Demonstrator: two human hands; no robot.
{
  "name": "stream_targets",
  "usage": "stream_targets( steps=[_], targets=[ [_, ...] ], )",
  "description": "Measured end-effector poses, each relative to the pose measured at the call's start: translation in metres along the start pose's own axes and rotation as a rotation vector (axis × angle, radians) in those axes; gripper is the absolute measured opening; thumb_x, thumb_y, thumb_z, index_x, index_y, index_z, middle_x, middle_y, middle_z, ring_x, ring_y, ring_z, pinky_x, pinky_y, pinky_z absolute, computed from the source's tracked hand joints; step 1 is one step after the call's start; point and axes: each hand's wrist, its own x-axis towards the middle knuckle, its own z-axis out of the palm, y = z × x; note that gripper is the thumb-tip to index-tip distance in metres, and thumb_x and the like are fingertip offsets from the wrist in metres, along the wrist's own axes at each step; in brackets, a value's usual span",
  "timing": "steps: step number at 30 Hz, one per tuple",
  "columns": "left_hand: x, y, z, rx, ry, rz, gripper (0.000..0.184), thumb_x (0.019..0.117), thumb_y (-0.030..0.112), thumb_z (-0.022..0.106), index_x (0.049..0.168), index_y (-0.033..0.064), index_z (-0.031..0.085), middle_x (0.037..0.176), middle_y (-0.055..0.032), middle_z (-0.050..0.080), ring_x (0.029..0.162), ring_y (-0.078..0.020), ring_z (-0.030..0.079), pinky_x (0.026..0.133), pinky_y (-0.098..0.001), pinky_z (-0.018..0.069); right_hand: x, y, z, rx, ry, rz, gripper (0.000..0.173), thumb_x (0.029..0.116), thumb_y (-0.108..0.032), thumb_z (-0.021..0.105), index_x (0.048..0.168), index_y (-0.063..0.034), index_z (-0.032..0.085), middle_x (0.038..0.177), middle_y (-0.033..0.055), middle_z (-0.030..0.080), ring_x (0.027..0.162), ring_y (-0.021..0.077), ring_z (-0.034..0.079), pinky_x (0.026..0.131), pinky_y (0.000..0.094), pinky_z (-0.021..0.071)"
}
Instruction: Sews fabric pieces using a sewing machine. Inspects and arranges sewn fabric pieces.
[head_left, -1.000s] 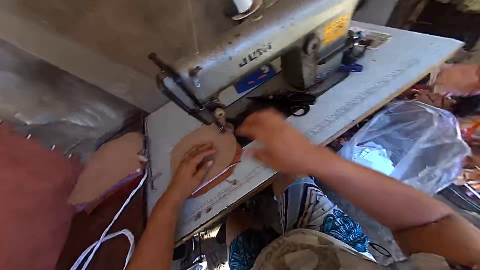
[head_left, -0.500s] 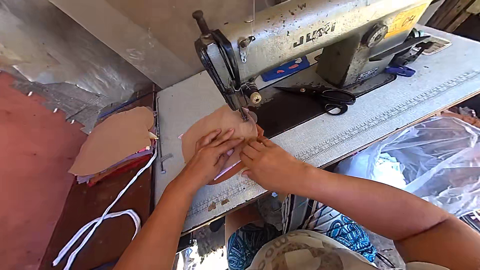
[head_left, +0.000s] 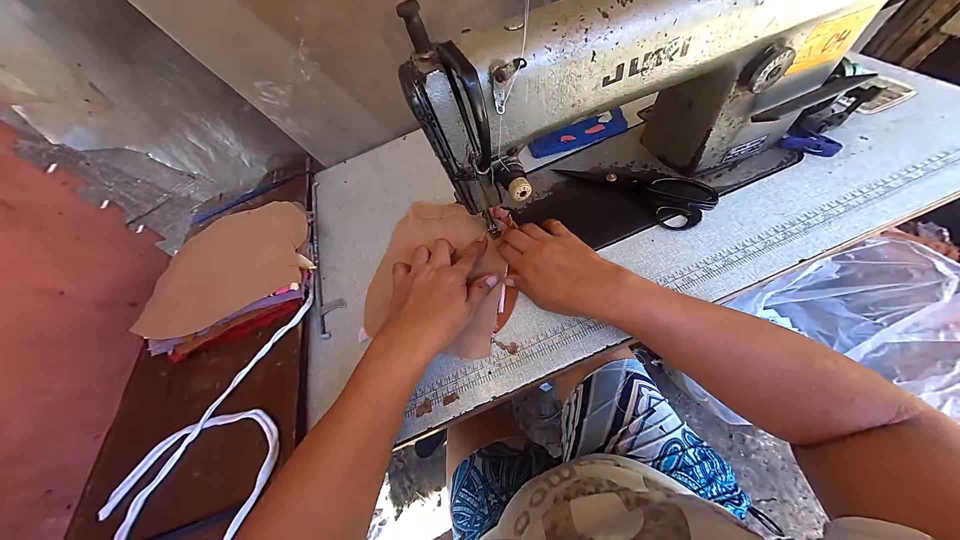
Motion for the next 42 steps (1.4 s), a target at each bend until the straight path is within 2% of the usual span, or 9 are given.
stream_targets(
  steps=[7, 10, 12, 17, 21, 23, 27, 32, 42],
  targets=[
    [0.004, 0.002, 0.001, 0.093, 0.013, 0.002, 0.055, 0.1063, 0.053, 0.042, 0.153, 0.0269, 0.051, 0.119, -0.0170, 0.062, 0.108, -0.0377, 0.059, 0.082, -0.0555, 0.0466, 0.006, 0.012, -0.003, 0.045, -0.033, 0.135, 0.048, 0.1077, -0.039, 0.050, 0.139, -0.0039, 0.060, 0.142, 0.0166, 0.057, 0.137, 0.0374, 0.049, 0.107, 0.0590, 0.0415],
    [0.000, -0.005, 0.020, 0.028, 0.177, 0.072, 0.062, 0.1038, 0.055, 0.038, 0.151, 0.0191, 0.053, 0.138, -0.0212, 0.057, 0.124, -0.0430, 0.054, 0.100, -0.0639, 0.0379, -0.007, 0.005, 0.007, 0.018, 0.192, 0.060, 0.045, 0.1018, -0.035, 0.061, 0.132, -0.0017, 0.064, 0.130, 0.0201, 0.062, 0.126, 0.0416, 0.055, 0.103, 0.0610, 0.0448],
    [-0.004, -0.013, 0.029, -0.124, 0.224, 0.175, 0.059, 0.1059, 0.047, 0.036, 0.150, 0.0124, 0.053, 0.156, -0.0161, 0.046, 0.140, -0.0400, 0.045, 0.113, -0.0631, 0.0313, -0.017, -0.004, 0.011, 0.063, 0.306, -0.157, 0.034, 0.0960, -0.027, 0.064, 0.120, -0.0035, 0.069, 0.120, 0.0166, 0.068, 0.120, 0.0371, 0.061, 0.100, 0.0563, 0.0491],
    [-0.014, -0.032, 0.030, -0.420, 0.196, 0.415, 0.037, 0.1040, 0.016, 0.040, 0.126, 0.0091, 0.069, 0.144, -0.0035, 0.062, 0.144, -0.0221, 0.048, 0.123, -0.0514, 0.0291, -0.022, -0.006, 0.023, 0.067, 0.261, -0.360, 0.032, 0.1015, -0.034, 0.056, 0.108, -0.0078, 0.073, 0.105, 0.0085, 0.069, 0.109, 0.0278, 0.065, 0.095, 0.0464, 0.0501],
    [-0.012, -0.037, 0.017, -0.420, 0.142, 0.392, 0.034, 0.1002, 0.005, 0.044, 0.122, 0.0063, 0.070, 0.143, -0.0058, 0.063, 0.141, -0.0205, 0.051, 0.122, -0.0454, 0.0332, -0.024, -0.011, 0.021, 0.042, 0.267, -0.393, 0.035, 0.1013, -0.033, 0.053, 0.119, -0.0096, 0.071, 0.118, 0.0085, 0.070, 0.121, 0.0285, 0.063, 0.106, 0.0509, 0.0464],
    [-0.010, -0.038, 0.015, -0.383, 0.115, 0.404, 0.034, 0.1013, 0.008, 0.045, 0.123, 0.0090, 0.071, 0.145, -0.0042, 0.061, 0.143, -0.0210, 0.049, 0.121, -0.0452, 0.0345, -0.023, -0.014, 0.021, 0.071, 0.211, -0.435, 0.039, 0.1037, -0.033, 0.049, 0.128, -0.0091, 0.068, 0.129, 0.0091, 0.069, 0.129, 0.0288, 0.060, 0.109, 0.0505, 0.0452],
    [-0.006, -0.037, 0.013, -0.292, 0.054, 0.359, 0.038, 0.1049, 0.020, 0.046, 0.137, 0.0210, 0.067, 0.153, -0.0005, 0.054, 0.145, -0.0216, 0.047, 0.118, -0.0518, 0.0348, -0.022, -0.011, 0.022, 0.056, 0.212, -0.379, 0.036, 0.1042, -0.032, 0.050, 0.117, -0.0068, 0.072, 0.121, 0.0084, 0.071, 0.122, 0.0268, 0.063, 0.104, 0.0484, 0.0474],
    [-0.003, -0.023, 0.012, -0.148, 0.042, 0.208, 0.043, 0.1065, 0.035, 0.045, 0.148, 0.0335, 0.056, 0.154, -0.0029, 0.051, 0.129, -0.0336, 0.053, 0.090, -0.0588, 0.0433, -0.018, -0.004, 0.021, 0.060, 0.201, -0.290, 0.037, 0.1033, -0.033, 0.053, 0.118, -0.0045, 0.071, 0.123, 0.0108, 0.070, 0.123, 0.0282, 0.064, 0.107, 0.0503, 0.0464],
    [0.019, 0.012, -0.007, 0.043, -0.050, -0.037, 0.068, 0.0993, 0.057, 0.058, 0.152, 0.0130, 0.051, 0.134, -0.0196, 0.058, 0.122, -0.0405, 0.056, 0.090, -0.0579, 0.0501, -0.001, 0.012, 0.005, 0.022, 0.077, -0.085, 0.037, 0.1047, -0.031, 0.055, 0.126, -0.0039, 0.067, 0.135, 0.0145, 0.064, 0.134, 0.0354, 0.054, 0.115, 0.0621, 0.0343]
  ],
)
